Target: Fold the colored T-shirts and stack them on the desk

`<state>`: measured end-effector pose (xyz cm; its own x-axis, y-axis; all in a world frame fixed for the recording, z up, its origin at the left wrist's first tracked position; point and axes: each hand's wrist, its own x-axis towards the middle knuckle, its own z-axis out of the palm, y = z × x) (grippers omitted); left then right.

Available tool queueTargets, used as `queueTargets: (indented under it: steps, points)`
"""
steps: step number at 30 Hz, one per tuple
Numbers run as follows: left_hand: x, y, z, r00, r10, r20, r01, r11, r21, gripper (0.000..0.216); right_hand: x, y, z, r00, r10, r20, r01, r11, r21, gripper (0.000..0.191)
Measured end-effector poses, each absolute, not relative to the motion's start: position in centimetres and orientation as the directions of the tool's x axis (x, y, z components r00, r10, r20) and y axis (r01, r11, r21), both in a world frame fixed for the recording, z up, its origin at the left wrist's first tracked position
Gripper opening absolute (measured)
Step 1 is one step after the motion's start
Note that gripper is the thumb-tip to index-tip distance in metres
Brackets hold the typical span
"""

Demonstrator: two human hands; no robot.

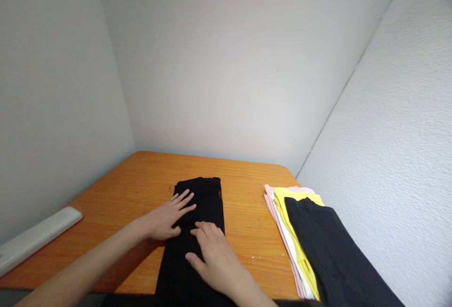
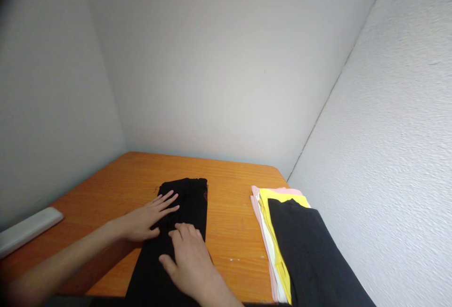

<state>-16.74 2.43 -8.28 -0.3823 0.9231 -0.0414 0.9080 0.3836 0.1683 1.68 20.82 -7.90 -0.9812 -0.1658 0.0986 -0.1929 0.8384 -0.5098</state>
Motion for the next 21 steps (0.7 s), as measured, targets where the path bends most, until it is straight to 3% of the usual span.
queueTargets:
  steps: [4, 11, 16, 18, 21]
  points:
    - [-15.6, 1.8, -8.7, -0.402, 0.915, -0.049, 0.911, 0.404, 0.076, 0.092, 2.3, 22.0, -8.5, -0.969, -0.245, 0.001, -0.216, 0.851, -0.479, 0.076]
    - [-14.1, 2.2, -10.9, -0.448, 0.892, 0.056, 0.89, 0.439, 0.124, 0.068, 2.8, 22.3, -10.7, -0.968, -0.249, 0.022, -0.228, 0.843, -0.487, 0.076]
    - [-13.3, 1.4, -9.3, -0.461, 0.887, 0.025, 0.87, 0.446, 0.209, 0.062, 3.8, 23.4, -9.6, -0.964, -0.265, 0.015, -0.24, 0.845, -0.478, 0.072]
    - [-12.0, -0.1, -8.6, -0.445, 0.895, 0.035, 0.869, 0.422, 0.259, 0.065, 4.9, 24.7, -9.5, -0.947, -0.321, 0.009, -0.287, 0.834, -0.471, 0.083]
    - [-8.8, -2.8, -9.2, -0.398, 0.917, -0.038, 0.866, 0.389, 0.313, 0.088, 6.8, 26.5, -11.1, -0.926, -0.377, -0.003, -0.34, 0.841, -0.421, 0.089]
